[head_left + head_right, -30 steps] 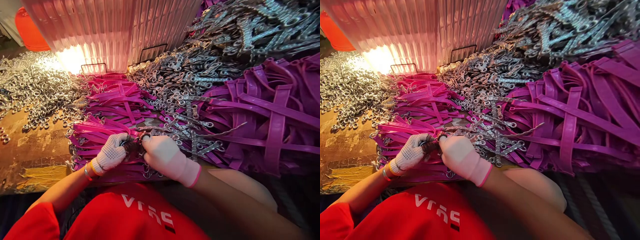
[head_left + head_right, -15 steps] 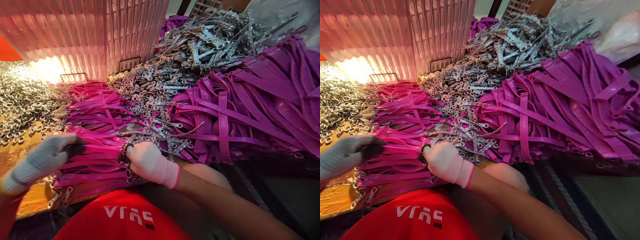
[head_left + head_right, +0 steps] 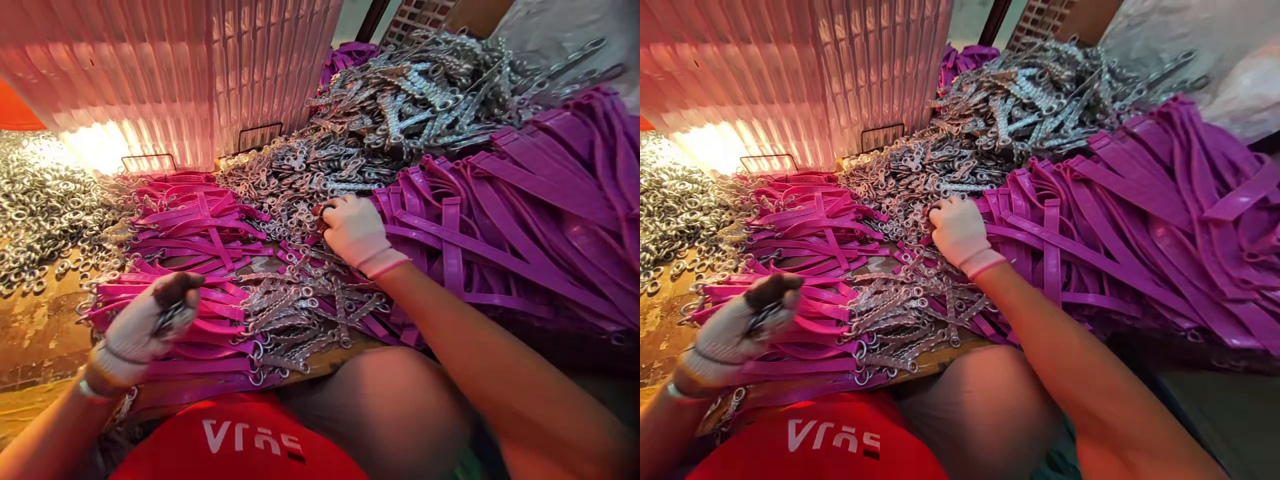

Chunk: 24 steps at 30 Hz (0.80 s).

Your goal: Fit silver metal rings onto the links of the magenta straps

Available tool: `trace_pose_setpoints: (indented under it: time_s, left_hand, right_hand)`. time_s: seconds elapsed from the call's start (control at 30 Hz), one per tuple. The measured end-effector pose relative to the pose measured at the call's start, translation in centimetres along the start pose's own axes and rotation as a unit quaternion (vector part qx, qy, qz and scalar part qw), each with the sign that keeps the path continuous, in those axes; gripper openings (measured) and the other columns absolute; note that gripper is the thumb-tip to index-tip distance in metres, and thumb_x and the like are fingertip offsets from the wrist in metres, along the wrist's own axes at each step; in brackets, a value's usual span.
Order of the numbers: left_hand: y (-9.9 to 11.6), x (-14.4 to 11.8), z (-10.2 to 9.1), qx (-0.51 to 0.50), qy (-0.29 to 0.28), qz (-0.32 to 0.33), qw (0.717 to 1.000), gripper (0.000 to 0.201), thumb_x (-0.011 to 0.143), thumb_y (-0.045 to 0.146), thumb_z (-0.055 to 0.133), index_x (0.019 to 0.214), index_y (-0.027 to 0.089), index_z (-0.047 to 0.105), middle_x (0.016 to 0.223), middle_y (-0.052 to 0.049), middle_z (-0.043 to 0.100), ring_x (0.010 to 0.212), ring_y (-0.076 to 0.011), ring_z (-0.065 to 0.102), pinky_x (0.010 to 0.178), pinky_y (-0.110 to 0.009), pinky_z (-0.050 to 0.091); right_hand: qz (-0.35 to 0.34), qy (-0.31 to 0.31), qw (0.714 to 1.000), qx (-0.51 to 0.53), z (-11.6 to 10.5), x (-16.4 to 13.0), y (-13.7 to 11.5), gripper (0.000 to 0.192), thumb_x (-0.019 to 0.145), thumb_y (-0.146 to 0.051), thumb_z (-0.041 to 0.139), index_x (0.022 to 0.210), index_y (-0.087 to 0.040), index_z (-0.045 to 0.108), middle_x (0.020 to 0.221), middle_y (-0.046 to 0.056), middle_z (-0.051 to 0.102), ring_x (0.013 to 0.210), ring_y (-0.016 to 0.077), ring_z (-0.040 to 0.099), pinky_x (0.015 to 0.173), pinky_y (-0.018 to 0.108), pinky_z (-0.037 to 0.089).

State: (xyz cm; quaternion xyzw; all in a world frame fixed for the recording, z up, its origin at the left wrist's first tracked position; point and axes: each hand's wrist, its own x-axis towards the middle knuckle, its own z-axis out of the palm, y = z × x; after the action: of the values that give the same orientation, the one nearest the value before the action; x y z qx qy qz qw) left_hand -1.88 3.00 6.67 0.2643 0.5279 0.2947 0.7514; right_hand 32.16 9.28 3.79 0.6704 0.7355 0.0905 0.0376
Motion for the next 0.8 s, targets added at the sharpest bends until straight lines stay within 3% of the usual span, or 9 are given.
trace_pose_setpoints:
  time_s: [0.1, 0.2, 0.27, 0.37, 0.43, 0.53, 0.7, 0.8]
  left_hand:
    - [-0.6, 2.0, 2.5, -0.141, -0.081, -0.088, 0.983, 0.023, 0.086, 0.036, 0.063, 0.091, 0.014, 0.065, 0.069, -0.004, 0.064, 0.043, -0.0089, 0.054, 0.028, -0.012, 0.025]
    - [-1.2, 3.0, 3.3, -0.188, -0.158, -0.105, 0.964, 0.029, 0.088, 0.038, 0.058, 0.098, 0.011, 0.064, 0.078, -0.008, 0.067, 0.049, -0.0131, 0.061, 0.028, -0.014, 0.028]
    - [-1.6, 3.1, 3.4, -0.196, -0.179, -0.113, 0.957, 0.026, 0.087, 0.033, 0.058, 0.098, 0.011, 0.064, 0.082, -0.009, 0.067, 0.051, -0.0137, 0.062, 0.029, -0.014, 0.030]
    - [-2.1, 2.9, 3.3, -0.188, -0.163, -0.092, 0.964, 0.019, 0.081, 0.021, 0.061, 0.097, 0.011, 0.066, 0.084, -0.008, 0.068, 0.051, -0.0111, 0.060, 0.031, -0.013, 0.028]
    - [-2.3, 2.7, 3.2, -0.181, -0.142, -0.064, 0.971, 0.021, 0.078, 0.017, 0.061, 0.097, 0.012, 0.068, 0.089, -0.009, 0.070, 0.051, -0.0093, 0.059, 0.031, -0.012, 0.025]
    - [-2.6, 2.4, 3.1, -0.159, -0.118, -0.028, 0.980, 0.025, 0.077, 0.020, 0.061, 0.100, 0.013, 0.071, 0.093, -0.010, 0.072, 0.050, -0.0075, 0.056, 0.032, -0.013, 0.019]
    - [-3.9, 2.2, 2.6, -0.115, -0.125, 0.022, 0.985, 0.024, 0.077, 0.031, 0.066, 0.093, 0.013, 0.070, 0.062, -0.002, 0.062, 0.044, -0.0074, 0.049, 0.033, -0.016, 0.018]
    - [-4.9, 2.2, 2.4, -0.122, -0.113, 0.056, 0.984, 0.028, 0.075, 0.040, 0.071, 0.082, 0.013, 0.065, 0.061, -0.001, 0.060, 0.044, -0.0081, 0.050, 0.034, -0.017, 0.024]
  right_hand:
    - [-0.036, -0.030, 0.998, -0.048, 1.1, 1.6, 0.7, 0.031, 0.085, -0.007, 0.041, 0.096, -0.008, 0.070, 0.105, 0.021, 0.065, 0.095, 0.0284, 0.055, 0.068, 0.034, 0.031]
    - [-0.045, -0.050, 0.996, -0.051, 1.4, 1.5, 0.6, 0.036, 0.086, -0.004, 0.035, 0.095, -0.004, 0.070, 0.100, 0.025, 0.064, 0.086, 0.0290, 0.057, 0.066, 0.036, 0.033]
    - [-0.035, -0.037, 0.998, -0.019, 1.0, 1.0, 0.1, 0.033, 0.084, -0.006, 0.039, 0.094, -0.003, 0.070, 0.104, 0.027, 0.063, 0.090, 0.0309, 0.058, 0.069, 0.038, 0.037]
    - [-0.030, 0.032, 0.989, 0.142, 0.1, -0.4, -1.9, 0.031, 0.080, -0.006, 0.045, 0.100, -0.004, 0.069, 0.111, 0.026, 0.063, 0.102, 0.0313, 0.058, 0.082, 0.039, 0.043]
    - [-0.057, 0.060, 0.949, 0.304, -0.9, -1.8, -4.3, 0.035, 0.079, -0.006, 0.045, 0.106, -0.006, 0.066, 0.106, 0.020, 0.067, 0.101, 0.0272, 0.061, 0.088, 0.037, 0.046]
    - [-0.114, 0.030, 0.869, 0.481, -2.7, -4.1, -8.8, 0.039, 0.079, -0.007, 0.045, 0.111, -0.016, 0.064, 0.103, 0.009, 0.071, 0.095, 0.0210, 0.065, 0.087, 0.035, 0.050]
    - [-0.099, -0.028, 0.843, 0.529, -5.1, -6.0, -13.7, 0.041, 0.078, -0.012, 0.051, 0.117, -0.019, 0.065, 0.103, 0.006, 0.073, 0.094, 0.0207, 0.066, 0.086, 0.035, 0.051]
    - [-0.082, -0.088, 0.822, 0.557, -5.4, -5.8, -15.3, 0.040, 0.076, -0.014, 0.052, 0.114, -0.018, 0.066, 0.096, 0.004, 0.073, 0.085, 0.0200, 0.065, 0.079, 0.033, 0.052]
